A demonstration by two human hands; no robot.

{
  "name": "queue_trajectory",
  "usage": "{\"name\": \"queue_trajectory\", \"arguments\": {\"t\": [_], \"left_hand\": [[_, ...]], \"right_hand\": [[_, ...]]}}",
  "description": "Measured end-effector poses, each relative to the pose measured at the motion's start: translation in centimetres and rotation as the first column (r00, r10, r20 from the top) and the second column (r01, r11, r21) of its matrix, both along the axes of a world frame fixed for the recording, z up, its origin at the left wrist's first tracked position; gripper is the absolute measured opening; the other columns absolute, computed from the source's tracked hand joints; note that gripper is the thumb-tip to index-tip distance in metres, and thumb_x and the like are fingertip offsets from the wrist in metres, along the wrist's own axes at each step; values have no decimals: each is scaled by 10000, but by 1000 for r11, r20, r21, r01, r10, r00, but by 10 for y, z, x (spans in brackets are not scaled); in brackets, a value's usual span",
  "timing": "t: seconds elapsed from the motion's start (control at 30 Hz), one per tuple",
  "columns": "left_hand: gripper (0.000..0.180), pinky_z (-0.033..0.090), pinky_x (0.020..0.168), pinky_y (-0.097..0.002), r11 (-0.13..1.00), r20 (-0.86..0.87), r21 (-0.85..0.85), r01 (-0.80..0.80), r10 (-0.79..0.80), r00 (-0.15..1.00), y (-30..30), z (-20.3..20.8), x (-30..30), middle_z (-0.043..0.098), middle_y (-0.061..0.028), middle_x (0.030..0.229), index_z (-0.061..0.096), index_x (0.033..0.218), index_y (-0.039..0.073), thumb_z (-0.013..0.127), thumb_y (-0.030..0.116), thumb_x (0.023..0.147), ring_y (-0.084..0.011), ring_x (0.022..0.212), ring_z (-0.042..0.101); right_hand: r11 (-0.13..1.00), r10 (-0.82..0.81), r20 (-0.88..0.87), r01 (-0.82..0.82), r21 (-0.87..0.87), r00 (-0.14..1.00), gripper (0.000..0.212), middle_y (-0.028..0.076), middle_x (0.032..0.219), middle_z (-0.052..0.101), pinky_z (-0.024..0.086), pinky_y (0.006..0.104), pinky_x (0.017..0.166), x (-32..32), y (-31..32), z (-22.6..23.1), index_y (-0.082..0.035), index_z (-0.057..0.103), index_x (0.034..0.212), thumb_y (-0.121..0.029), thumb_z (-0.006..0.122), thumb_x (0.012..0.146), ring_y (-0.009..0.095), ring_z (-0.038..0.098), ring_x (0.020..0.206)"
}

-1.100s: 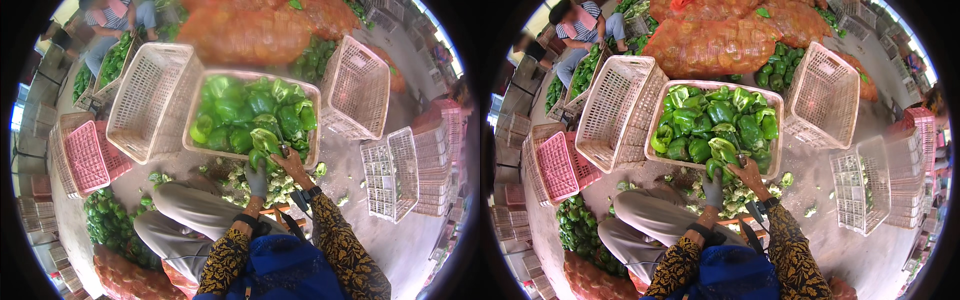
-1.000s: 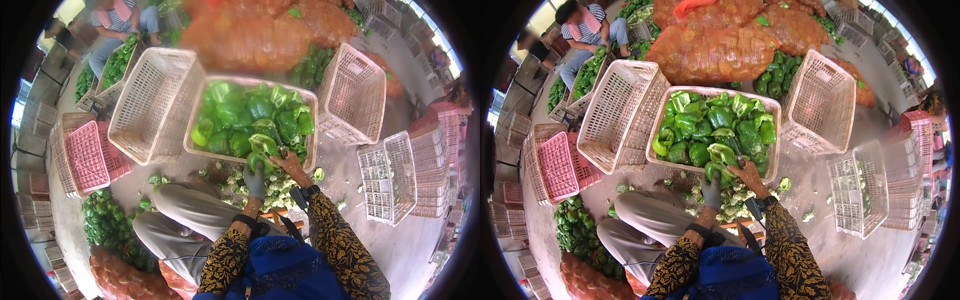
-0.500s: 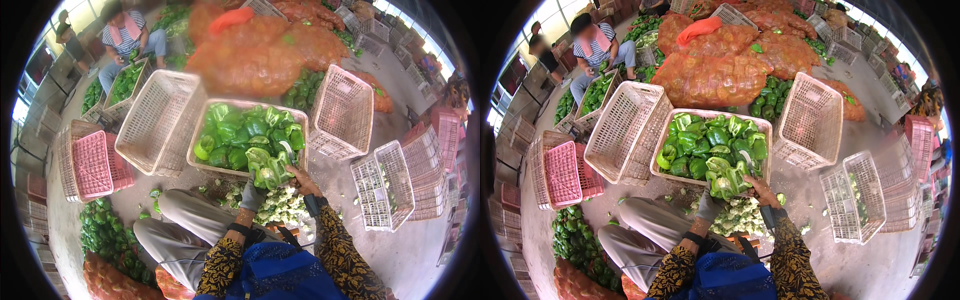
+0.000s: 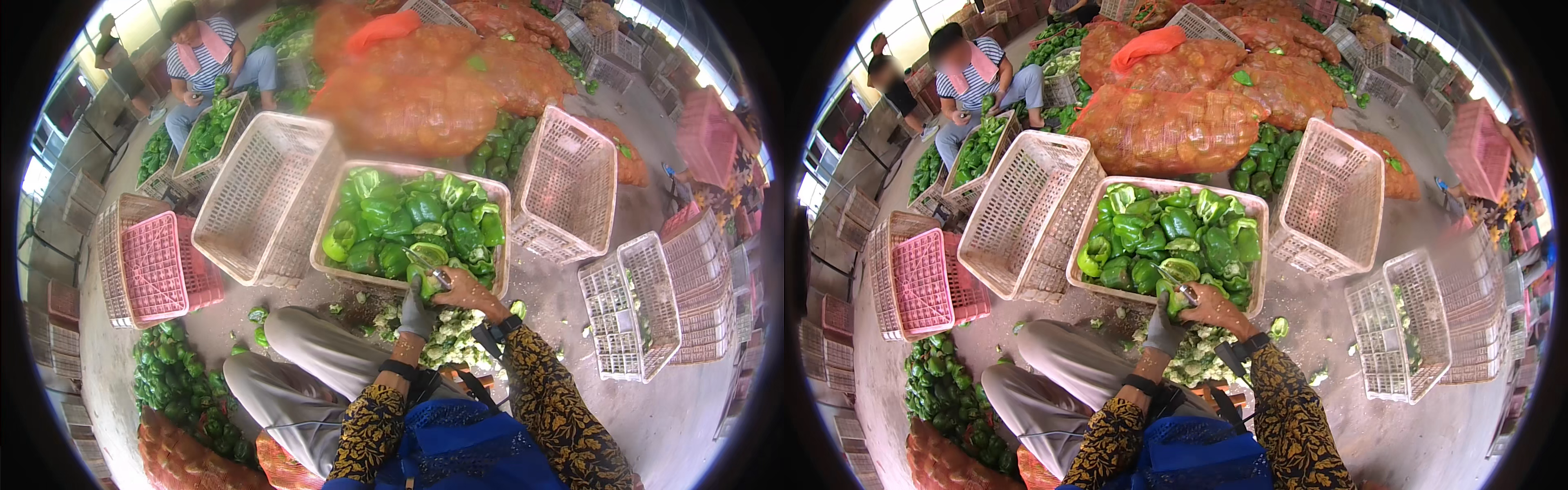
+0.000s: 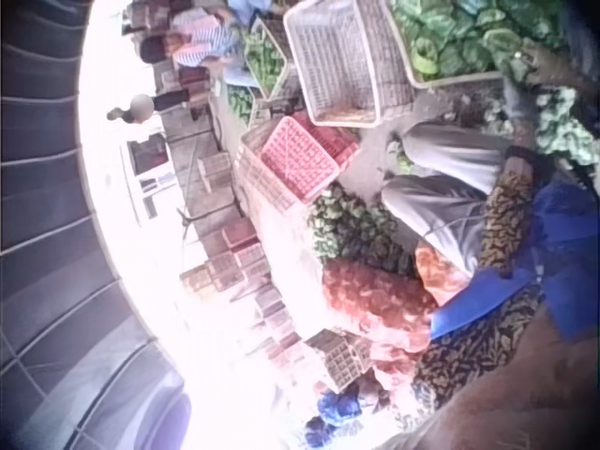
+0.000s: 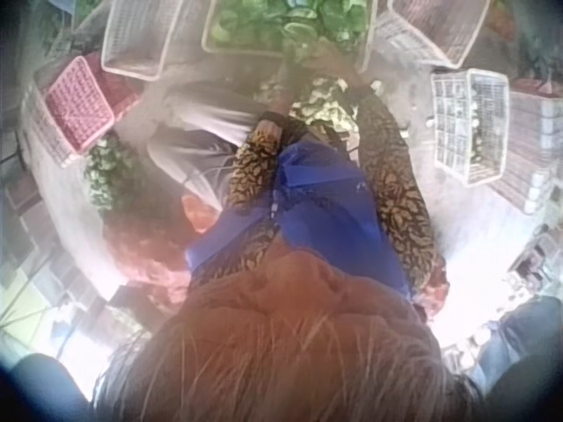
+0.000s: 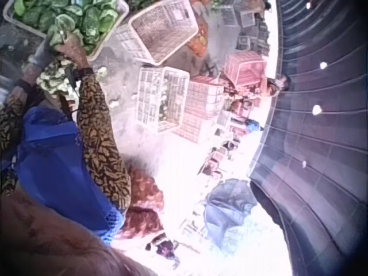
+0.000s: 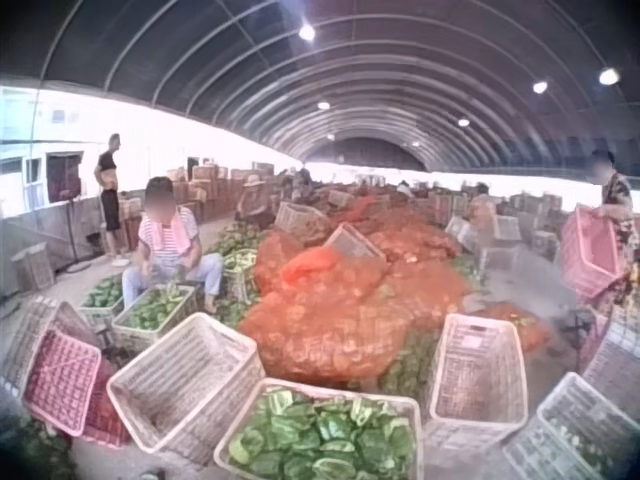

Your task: The person trims the stems of green bell peppers using a knife, places the trimmed peppers into a basket, and reaches for more peppers from a large mesh bag on the floor.

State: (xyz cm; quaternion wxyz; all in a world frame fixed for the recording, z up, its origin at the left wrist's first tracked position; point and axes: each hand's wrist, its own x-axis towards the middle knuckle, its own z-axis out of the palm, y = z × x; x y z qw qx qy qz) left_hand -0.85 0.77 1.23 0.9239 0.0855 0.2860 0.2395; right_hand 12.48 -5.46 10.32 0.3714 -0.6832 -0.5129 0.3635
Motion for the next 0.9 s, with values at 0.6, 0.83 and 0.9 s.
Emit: {"name": "queue_trajectory", "arguments": {"t": [0.6, 0.83, 0.9], "left_hand": [[605, 375, 1053, -481, 899, -184, 404, 169, -101, 978, 5, -70, 18, 492, -68, 1364, 399, 1386, 145, 565, 466, 900, -269, 1248, 467], [694, 475, 948, -540, 878, -100, 477, 49, -2, 995, 2, -40, 3, 476, -112, 1349, 387, 1386, 138, 613, 528, 858, -340, 1205, 495], [701, 474, 948, -544, 818, -119, 569, 79, -13, 993, -10, -40, 19, 467, -117, 1354, 377, 1393, 139, 603, 536, 861, -345, 1225, 474]], "right_hand": [[895, -247, -929, 432, -109, 277, 365, -2, 719, 529, 383, 235, 486, -16, -50, -42, -33, 541, 1153, -108, 692, 829, 79, 466, 548], [874, -480, -370, 468, -127, 796, 484, 57, 1076, 660, 534, 227, 683, 30, -133, 17, -61, 560, 1249, -71, 736, 798, 111, 632, 920], [859, -463, -202, 493, 140, 863, 463, 66, 1108, 655, 552, 252, 755, 45, -157, -35, -56, 568, 1240, -38, 722, 804, 134, 635, 988]]}}
